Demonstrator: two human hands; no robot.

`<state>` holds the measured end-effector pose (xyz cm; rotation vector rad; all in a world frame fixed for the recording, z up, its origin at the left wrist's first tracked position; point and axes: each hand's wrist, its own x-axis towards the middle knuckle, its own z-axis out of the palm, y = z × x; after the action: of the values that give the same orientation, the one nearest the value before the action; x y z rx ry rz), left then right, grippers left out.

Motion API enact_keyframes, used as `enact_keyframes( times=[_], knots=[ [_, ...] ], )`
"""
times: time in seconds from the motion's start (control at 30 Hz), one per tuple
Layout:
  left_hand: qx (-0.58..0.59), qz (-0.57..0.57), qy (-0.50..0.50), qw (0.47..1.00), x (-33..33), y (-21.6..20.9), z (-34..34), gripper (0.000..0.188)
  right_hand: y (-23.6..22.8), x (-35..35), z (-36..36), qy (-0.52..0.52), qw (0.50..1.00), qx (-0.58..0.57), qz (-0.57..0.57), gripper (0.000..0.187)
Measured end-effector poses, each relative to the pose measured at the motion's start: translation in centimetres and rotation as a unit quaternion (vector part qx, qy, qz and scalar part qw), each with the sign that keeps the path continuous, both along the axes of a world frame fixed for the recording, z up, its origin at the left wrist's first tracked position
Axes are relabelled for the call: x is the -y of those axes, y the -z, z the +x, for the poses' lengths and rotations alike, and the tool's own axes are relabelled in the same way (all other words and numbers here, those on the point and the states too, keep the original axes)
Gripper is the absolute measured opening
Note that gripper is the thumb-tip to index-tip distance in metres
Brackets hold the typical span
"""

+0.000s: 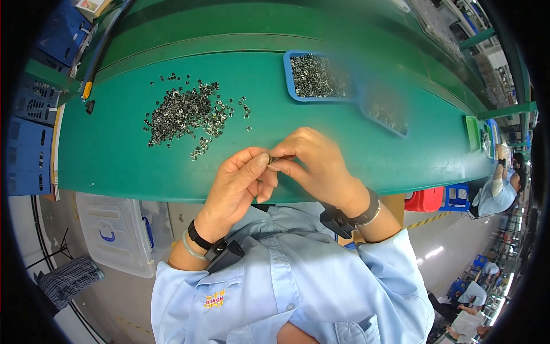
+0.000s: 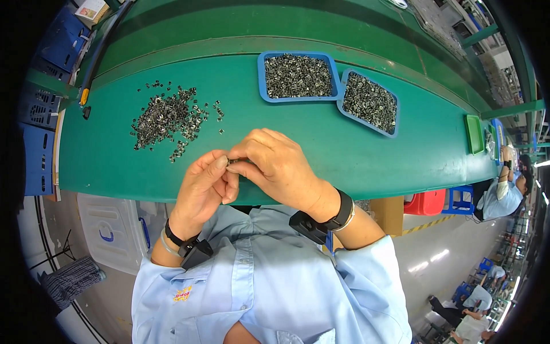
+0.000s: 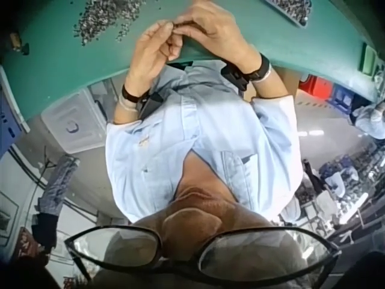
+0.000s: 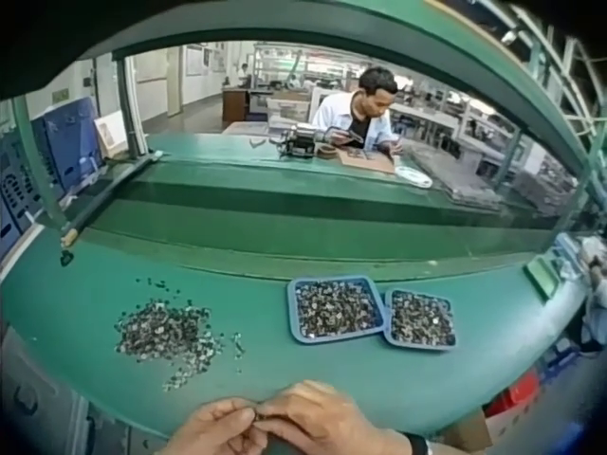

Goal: Assemble small metal components on a factory production line.

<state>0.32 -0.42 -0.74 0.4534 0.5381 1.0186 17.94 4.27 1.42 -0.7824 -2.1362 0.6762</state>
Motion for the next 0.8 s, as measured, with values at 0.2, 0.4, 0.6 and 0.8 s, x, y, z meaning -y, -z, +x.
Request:
enact_keyframes(
  times=[0.2, 0.4, 0.6, 0.8],
  knots=[
    [-0.136, -0.014, -0.03, 0.99, 0.3, -0.6, 0.1, 0.021, -0.9, 0.5, 0.2, 0.027, 0.986, 0.14, 0.088, 0.022],
    [-0.094, -0.005, -0.043, 0.995, 0.3, 0.1, -0.2, 0.023, -0.2, 0.5, -0.3, 0.034, 0.996, 0.076, 0.045, 0.02],
    [-0.138, 0.009, -0.062, 0.988, 0.6, -0.1, 0.0, 0.023, 0.6, 0.9, -0.7, 0.054, 0.997, 0.024, 0.046, 0.021],
    [-0.174, 0.0, -0.08, 0.982, 0.7, -1.0, 0.6, 0.022, 0.8, 0.9, -0.4, 0.067, 0.995, 0.019, 0.073, 0.02]
  ],
)
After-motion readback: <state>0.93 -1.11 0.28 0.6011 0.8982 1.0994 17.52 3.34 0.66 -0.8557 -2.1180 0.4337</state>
